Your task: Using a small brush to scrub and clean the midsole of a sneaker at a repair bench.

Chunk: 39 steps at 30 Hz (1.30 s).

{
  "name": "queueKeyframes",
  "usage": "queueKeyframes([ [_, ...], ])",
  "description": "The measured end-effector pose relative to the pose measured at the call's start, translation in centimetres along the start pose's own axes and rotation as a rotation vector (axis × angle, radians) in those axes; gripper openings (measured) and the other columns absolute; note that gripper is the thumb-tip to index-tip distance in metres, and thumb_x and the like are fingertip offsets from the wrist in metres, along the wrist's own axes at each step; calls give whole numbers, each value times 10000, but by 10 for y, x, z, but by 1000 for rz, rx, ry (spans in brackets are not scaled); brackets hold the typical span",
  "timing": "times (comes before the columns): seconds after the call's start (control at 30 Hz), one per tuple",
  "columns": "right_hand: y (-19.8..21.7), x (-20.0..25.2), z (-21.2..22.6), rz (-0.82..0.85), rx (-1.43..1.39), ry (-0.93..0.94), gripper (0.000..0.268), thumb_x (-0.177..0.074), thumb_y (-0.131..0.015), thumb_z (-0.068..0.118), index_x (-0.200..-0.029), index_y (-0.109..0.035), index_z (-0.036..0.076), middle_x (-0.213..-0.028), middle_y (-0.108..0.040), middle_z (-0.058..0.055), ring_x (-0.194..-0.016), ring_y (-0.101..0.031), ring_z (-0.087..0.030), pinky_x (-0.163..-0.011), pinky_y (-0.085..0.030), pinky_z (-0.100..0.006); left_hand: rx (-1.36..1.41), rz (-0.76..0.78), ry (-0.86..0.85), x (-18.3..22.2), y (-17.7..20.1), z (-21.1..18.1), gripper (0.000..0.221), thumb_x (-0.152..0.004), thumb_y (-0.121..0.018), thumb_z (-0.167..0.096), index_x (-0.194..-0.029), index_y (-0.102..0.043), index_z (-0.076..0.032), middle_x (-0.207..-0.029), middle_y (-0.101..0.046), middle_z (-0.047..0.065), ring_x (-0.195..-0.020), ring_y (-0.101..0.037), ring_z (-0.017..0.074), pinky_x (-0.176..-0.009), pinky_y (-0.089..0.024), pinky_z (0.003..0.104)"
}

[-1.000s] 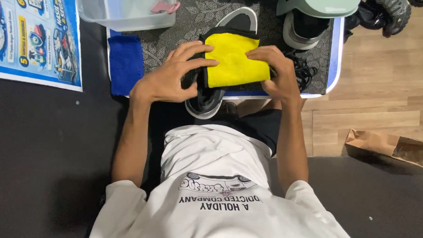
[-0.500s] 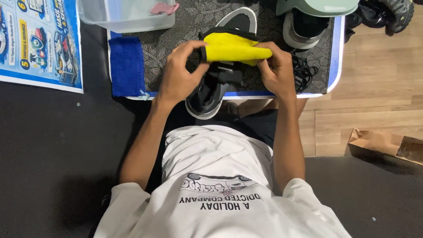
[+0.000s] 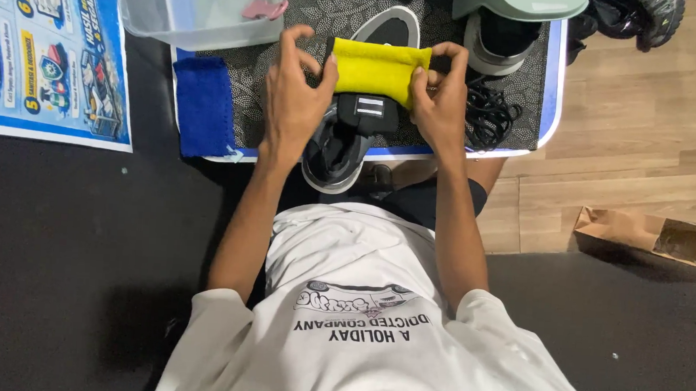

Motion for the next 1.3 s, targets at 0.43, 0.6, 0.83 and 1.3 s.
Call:
queueKeyframes([
  [0.43, 6, 11, 22, 170, 366, 249, 397, -918, -392, -69, -1299, -500, -27, -1210, -399, -185, -1175, -491, -315, -1062, -405, -397, -616, 236, -693, -16, -26, -22, 296, -844, -760, -134, -1134, -719, -173, -1108, -628, 42, -1042, -562, 244, -1027, -303, 558],
  [0.6, 19, 17, 54, 271, 392, 372, 400, -991, -620, 138, -1363, -518, 31, -1476, -281, -214, -1395, -388, -401, -1208, -355, -521, -414, 57, -738, -10, 8, -47, 257, -910, -712, -116, -1166, -688, -106, -1064, -679, 76, -1004, -624, 255, -1005, -422, 461],
  [0.83, 11, 16, 30, 216, -83, 531, 373, -887, -762, -111, -1217, -590, -89, -1111, -670, -241, -1017, -710, -422, -837, -588, -488, 342, 109, -358, 28, 66, -43, 247, -977, -689, -191, -1214, -717, -128, -1025, -696, 56, -946, -712, 275, -864, -543, 416],
  [1.3, -63, 38, 52, 256, -177, 301, 313, -1022, -635, 0, -1317, -538, -29, -1143, -690, -237, -872, -738, -321, -642, -626, -404, 793, -577, 421, 91, 73, 135, 234, -1057, -646, -200, -1254, -613, -79, -1173, -654, 105, -1079, -638, 170, -934, -574, 306],
])
Point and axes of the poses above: each hand's wrist, its own x-axis away from the middle knuckle, its own y-axis out of the back of the hand, z = x × y, the point moved 2 cm from there along -x, towards the middle knuckle
